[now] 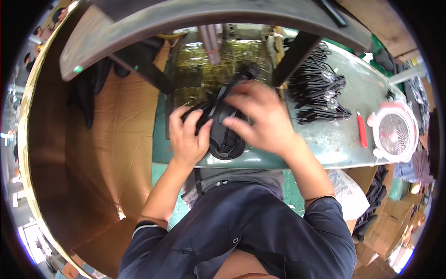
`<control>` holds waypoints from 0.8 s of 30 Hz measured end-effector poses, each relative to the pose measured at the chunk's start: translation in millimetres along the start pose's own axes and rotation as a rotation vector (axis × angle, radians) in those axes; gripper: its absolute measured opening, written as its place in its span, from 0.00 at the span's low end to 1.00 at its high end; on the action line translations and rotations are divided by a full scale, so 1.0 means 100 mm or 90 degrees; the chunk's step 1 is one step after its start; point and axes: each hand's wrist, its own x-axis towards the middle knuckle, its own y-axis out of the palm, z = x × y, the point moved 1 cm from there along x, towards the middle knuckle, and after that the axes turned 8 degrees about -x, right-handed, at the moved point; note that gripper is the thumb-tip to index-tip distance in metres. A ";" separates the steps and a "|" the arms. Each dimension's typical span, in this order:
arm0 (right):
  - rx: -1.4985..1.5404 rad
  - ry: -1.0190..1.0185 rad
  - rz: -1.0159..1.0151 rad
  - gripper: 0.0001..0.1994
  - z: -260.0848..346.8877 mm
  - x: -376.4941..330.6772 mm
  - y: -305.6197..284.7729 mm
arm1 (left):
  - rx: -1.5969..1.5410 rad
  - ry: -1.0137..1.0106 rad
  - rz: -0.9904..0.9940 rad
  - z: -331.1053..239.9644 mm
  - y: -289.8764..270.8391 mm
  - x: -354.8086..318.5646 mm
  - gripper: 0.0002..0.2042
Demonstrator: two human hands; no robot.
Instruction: Assemble bicycle saddles by fitting the metal frame rails into the seat base and securing them using a press machine.
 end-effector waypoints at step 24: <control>-0.066 -0.060 -0.035 0.17 0.07 -0.43 0.32 | -0.203 0.022 0.127 0.08 0.06 0.09 0.12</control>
